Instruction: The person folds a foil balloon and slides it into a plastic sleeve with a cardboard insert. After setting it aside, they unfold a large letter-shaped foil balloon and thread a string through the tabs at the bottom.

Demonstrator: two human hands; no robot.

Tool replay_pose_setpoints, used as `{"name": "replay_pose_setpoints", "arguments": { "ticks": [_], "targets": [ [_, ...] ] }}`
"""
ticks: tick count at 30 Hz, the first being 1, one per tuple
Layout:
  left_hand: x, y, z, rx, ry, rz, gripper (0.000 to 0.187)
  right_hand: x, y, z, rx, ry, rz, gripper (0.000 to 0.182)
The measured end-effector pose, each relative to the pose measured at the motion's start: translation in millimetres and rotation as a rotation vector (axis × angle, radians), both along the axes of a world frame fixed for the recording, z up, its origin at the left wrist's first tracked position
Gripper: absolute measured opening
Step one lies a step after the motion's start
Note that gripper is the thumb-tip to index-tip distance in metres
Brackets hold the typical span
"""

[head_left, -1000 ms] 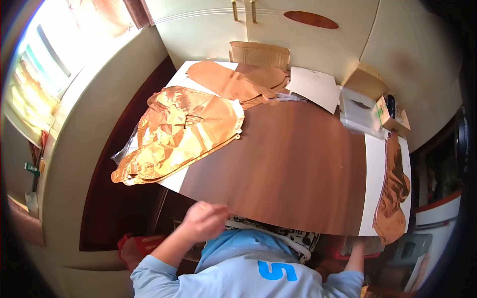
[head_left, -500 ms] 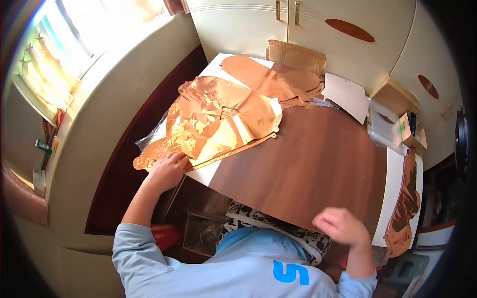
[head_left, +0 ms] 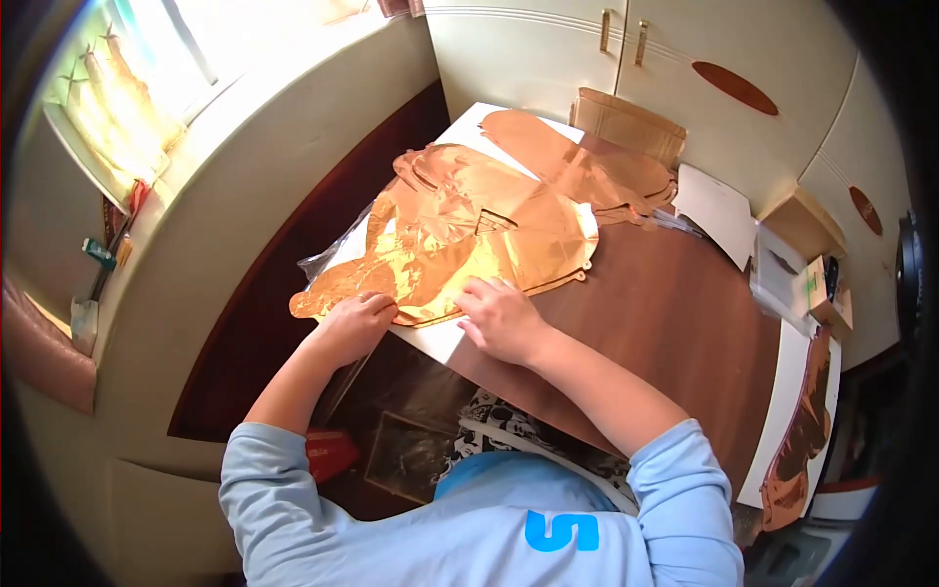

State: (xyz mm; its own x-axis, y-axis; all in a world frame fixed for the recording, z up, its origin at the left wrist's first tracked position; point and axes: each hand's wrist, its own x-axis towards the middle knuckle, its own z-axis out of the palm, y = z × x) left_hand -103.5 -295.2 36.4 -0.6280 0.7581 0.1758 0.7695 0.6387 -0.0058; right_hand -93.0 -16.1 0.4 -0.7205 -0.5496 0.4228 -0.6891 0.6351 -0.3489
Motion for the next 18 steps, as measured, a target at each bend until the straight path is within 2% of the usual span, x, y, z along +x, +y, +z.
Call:
{"name": "replay_pose_setpoints", "arguments": {
  "ticks": [4, 7, 10, 11, 12, 13, 16, 17, 18],
  "targets": [
    [-10, -10, -7, -0.095, -0.157, 0.098, 0.017, -18, -26, -13, 0.11, -0.024, -0.003, 0.028],
    [-17, -2, 9, 0.072, -0.326, 0.171, 0.017, -23, -34, -14, 0.173, -0.049, -0.004, 0.035],
    [-25, 20, 48, -0.024, -0.699, 0.519, 0.022, -20, -39, -8, 0.177, -0.058, -0.047, 0.039],
    [-31, 25, 54, -0.03, -0.726, 0.533, 0.025, -18, -41, -4, 0.184, -0.023, -0.065, 0.04],
    [-36, 25, 51, 0.015, -0.681, 0.504, 0.024, -18, -42, -1, 0.192, 0.012, -0.084, 0.041],
    [-43, 26, 45, 0.059, -0.635, 0.472, 0.023, -19, -43, 2, 0.105, 0.154, -0.054, 0.033],
    [-42, 43, 56, 0.19, -0.451, 0.237, 0.02, -33, -46, 22, 0.112, -0.044, -0.091, 0.024],
    [-36, 51, 61, 0.262, -0.376, 0.154, 0.02, -37, -42, 15, -0.051, 0.098, -0.149, 0.016],
    [-28, 61, 70, 0.333, -0.303, 0.072, 0.019, -40, -33, 18, -0.134, 0.039, -0.172, 0.014]
  ]
}}
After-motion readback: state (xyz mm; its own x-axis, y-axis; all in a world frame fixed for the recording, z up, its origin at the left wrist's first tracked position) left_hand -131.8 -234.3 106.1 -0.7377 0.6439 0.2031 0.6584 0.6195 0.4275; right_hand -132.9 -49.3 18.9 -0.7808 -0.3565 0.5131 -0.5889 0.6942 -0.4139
